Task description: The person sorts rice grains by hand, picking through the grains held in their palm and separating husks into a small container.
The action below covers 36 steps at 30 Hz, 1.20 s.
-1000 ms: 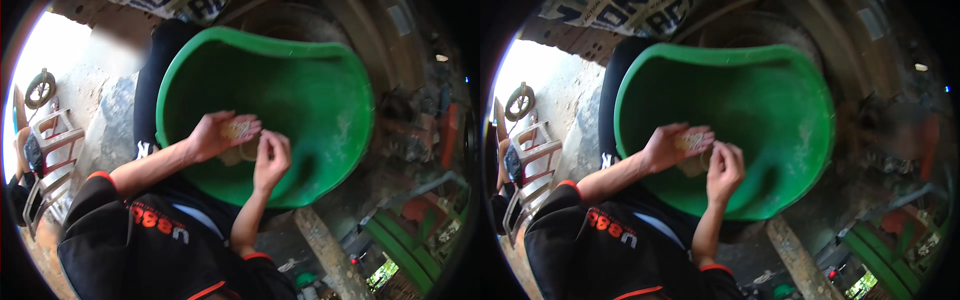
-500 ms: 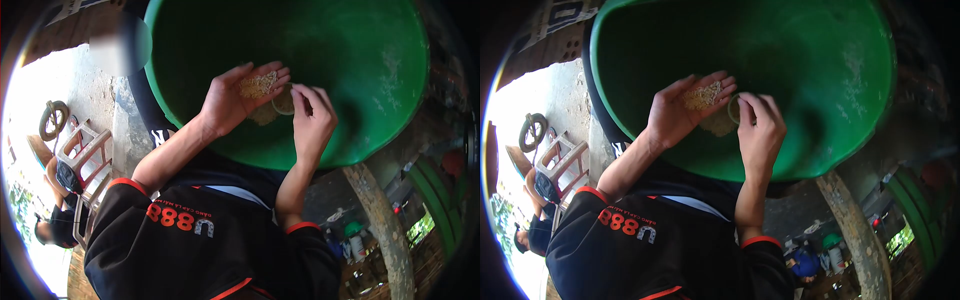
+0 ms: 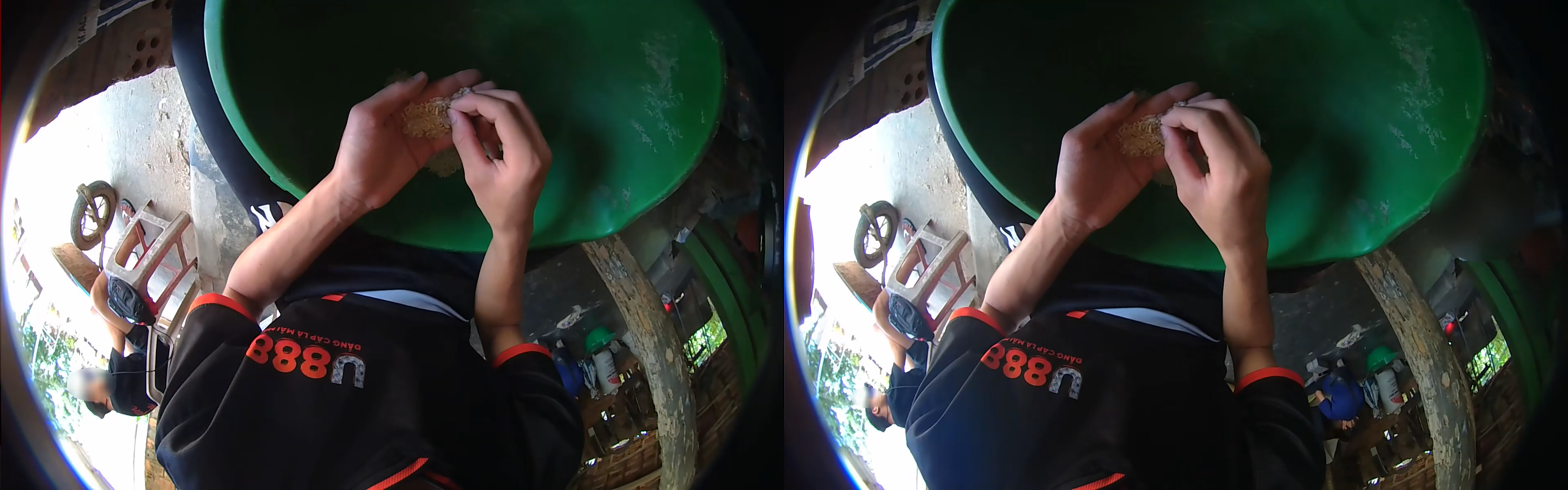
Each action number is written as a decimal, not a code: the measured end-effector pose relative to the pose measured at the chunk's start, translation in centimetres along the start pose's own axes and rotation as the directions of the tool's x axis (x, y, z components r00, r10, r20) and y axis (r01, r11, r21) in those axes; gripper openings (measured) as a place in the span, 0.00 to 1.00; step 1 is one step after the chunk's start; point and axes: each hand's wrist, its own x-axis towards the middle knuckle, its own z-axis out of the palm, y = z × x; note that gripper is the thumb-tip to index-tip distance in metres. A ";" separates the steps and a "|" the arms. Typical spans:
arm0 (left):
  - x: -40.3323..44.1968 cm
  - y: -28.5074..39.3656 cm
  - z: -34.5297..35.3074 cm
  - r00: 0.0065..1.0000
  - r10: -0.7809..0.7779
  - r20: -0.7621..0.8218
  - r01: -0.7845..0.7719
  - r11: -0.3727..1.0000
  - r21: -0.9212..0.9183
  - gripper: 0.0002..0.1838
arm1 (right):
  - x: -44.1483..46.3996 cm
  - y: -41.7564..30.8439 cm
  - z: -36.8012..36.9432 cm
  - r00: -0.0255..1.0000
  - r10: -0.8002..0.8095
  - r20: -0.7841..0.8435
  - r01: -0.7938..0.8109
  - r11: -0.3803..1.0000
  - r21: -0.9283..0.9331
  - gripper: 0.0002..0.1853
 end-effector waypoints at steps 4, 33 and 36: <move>0.1 0.1 0.2 0.999 0.007 -0.038 -0.005 0.998 0.055 0.30 | 0.0 -0.1 -0.3 0.998 0.047 0.029 -0.050 0.993 0.104 0.07; -0.1 -0.2 0.1 0.992 0.019 -0.123 -0.006 0.995 0.103 0.24 | -0.3 1.4 -0.7 0.990 -0.120 0.071 0.130 0.978 -0.164 0.09; 0.0 -0.1 -0.1 0.992 0.046 -0.120 -0.039 0.998 0.054 0.25 | -0.3 1.4 -0.6 0.993 -0.094 0.070 0.100 0.990 -0.101 0.09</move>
